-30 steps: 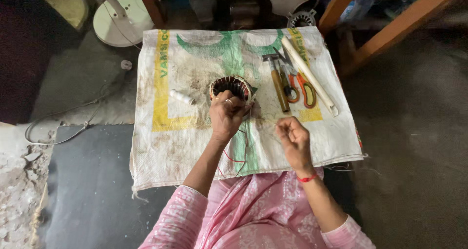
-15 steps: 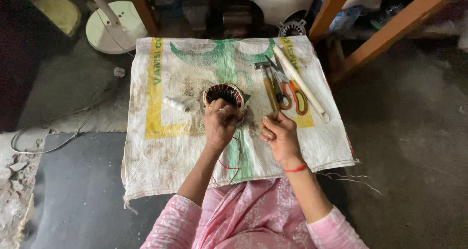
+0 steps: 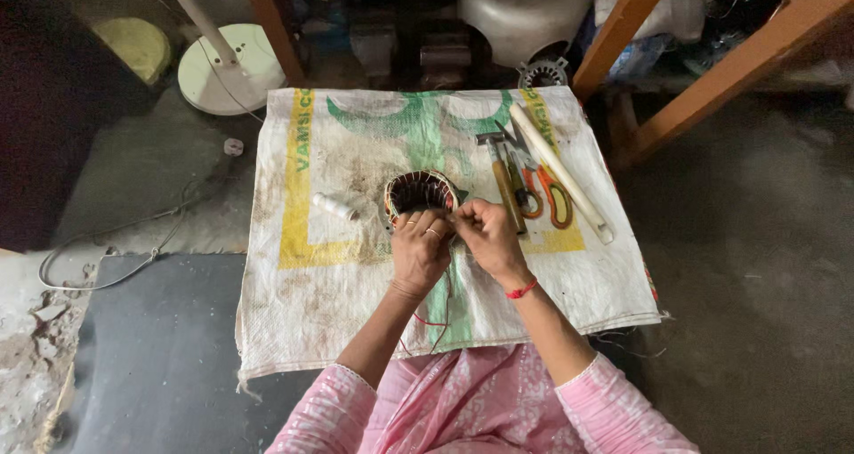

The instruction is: The person weaves a small basket using red and white threads. They hold the basket in their left hand and use their right hand to pull the threads through the existing weave, gradually building up the sides of the basket.

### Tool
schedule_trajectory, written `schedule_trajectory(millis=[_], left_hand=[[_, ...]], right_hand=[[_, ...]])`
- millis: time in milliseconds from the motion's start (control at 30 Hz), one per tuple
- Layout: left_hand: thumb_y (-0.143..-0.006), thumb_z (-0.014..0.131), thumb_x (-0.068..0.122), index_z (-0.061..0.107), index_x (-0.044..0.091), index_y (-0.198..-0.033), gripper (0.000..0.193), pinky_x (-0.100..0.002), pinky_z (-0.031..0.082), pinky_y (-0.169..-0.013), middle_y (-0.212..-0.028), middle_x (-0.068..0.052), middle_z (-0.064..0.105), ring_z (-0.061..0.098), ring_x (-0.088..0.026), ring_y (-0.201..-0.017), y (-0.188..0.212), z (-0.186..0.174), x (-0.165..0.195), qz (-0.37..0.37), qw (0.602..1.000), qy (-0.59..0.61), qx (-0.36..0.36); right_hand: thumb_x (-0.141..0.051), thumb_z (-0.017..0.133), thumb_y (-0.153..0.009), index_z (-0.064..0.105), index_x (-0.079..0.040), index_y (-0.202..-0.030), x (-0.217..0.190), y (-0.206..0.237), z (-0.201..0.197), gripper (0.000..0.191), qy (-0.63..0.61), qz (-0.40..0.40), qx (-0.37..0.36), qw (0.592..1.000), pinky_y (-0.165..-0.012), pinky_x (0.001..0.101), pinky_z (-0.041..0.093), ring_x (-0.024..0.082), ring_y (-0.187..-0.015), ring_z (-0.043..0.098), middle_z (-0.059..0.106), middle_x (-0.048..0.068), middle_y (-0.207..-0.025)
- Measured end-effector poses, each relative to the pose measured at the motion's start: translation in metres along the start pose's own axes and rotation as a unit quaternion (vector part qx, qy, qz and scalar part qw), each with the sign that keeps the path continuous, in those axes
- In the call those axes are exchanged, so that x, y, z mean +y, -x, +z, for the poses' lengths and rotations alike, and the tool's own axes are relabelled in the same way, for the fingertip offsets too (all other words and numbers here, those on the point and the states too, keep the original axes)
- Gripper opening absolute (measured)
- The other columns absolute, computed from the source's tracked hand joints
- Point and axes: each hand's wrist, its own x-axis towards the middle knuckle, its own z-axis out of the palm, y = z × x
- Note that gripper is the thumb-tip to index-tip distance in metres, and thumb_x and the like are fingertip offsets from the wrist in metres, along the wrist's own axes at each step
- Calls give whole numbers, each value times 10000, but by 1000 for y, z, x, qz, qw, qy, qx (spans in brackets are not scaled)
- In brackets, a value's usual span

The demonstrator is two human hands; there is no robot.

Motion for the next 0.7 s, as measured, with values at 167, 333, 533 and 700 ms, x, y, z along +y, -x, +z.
schedule_trajectory(millis=[167, 333, 533, 700], left_hand=[[-728, 682, 13, 639, 57, -881, 165, -409, 499, -759, -904, -81, 637, 627, -298, -847, 3, 0, -3, -31, 999, 24, -13], [-737, 704, 18, 632, 61, -884, 170, -408, 517, -747, -967, -70, 667, 631, -293, -861, 2, -3, -3, 5, 999, 47, -25], [-770, 728, 27, 637, 71, -877, 147, -399, 532, -745, -991, -57, 682, 646, -281, -876, 1, -5, -5, 8, 998, 50, -21], [-759, 721, 16, 654, 73, -871, 142, -399, 536, -743, -978, -59, 686, 654, -284, -871, 1, -3, -6, 6, 998, 58, -22]], right_hand=[[-60, 694, -950, 653, 6, -882, -30, 9, -2, 103, 101, -51, -15, 993, -569, 242, 473, 49, -651, 581, 674, 29, -740], [-35, 621, -928, 639, -3, -923, -50, 23, -5, 36, 131, -116, 9, 985, -615, 246, 523, 48, -694, 643, 692, 52, -756], [-56, 704, -924, 716, -5, -1026, -65, 14, -9, 115, 137, -53, -37, 988, -514, 300, 448, 71, -615, 552, 712, 63, -736], [-73, 699, -941, 707, -28, -949, -72, 8, -15, 47, 224, -144, -54, 962, -554, 341, 505, 190, -621, 680, 708, 127, -760]])
